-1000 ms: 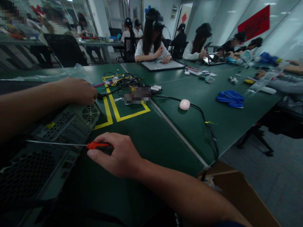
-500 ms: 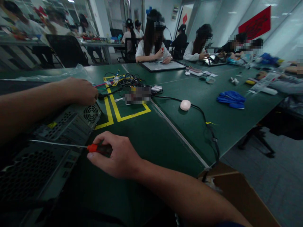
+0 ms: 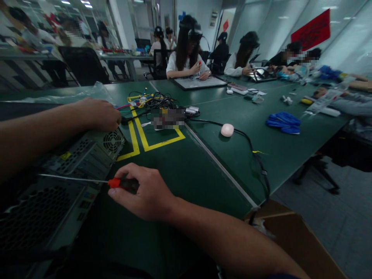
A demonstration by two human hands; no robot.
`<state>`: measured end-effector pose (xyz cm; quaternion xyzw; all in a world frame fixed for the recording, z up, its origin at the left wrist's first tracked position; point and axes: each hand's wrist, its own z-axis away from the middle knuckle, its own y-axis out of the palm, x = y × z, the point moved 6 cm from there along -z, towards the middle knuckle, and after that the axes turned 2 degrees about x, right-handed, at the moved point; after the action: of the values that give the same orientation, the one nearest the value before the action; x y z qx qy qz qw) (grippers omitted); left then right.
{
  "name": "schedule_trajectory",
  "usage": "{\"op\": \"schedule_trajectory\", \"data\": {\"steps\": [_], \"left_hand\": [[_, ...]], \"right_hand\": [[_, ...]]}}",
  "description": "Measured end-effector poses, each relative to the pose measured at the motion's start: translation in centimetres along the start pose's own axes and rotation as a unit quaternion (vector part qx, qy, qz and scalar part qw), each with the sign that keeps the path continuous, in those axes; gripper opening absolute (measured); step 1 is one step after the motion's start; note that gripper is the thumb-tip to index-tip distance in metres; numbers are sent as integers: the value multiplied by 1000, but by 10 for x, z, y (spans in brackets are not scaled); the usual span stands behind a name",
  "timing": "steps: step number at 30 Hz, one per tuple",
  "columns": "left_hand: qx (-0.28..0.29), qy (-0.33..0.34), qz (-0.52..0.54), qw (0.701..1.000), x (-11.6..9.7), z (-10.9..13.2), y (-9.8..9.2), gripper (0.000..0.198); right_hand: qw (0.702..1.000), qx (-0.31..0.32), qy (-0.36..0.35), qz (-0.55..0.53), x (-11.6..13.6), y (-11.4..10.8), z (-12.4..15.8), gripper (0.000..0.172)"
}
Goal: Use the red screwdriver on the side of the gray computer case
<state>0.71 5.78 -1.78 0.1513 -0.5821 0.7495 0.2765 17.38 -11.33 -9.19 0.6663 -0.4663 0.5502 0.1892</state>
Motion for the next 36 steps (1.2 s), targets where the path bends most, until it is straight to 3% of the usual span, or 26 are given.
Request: {"op": "schedule_trajectory", "data": {"steps": [5, 36], "left_hand": [[-12, -4, 43, 999, 1, -3, 1, 47], [1, 3, -10, 1000, 0, -3, 2, 51]], "right_hand": [[1000, 6, 2, -8, -3, 1, 1, 19], [1000, 7, 11, -11, -6, 2, 2, 21]]}}
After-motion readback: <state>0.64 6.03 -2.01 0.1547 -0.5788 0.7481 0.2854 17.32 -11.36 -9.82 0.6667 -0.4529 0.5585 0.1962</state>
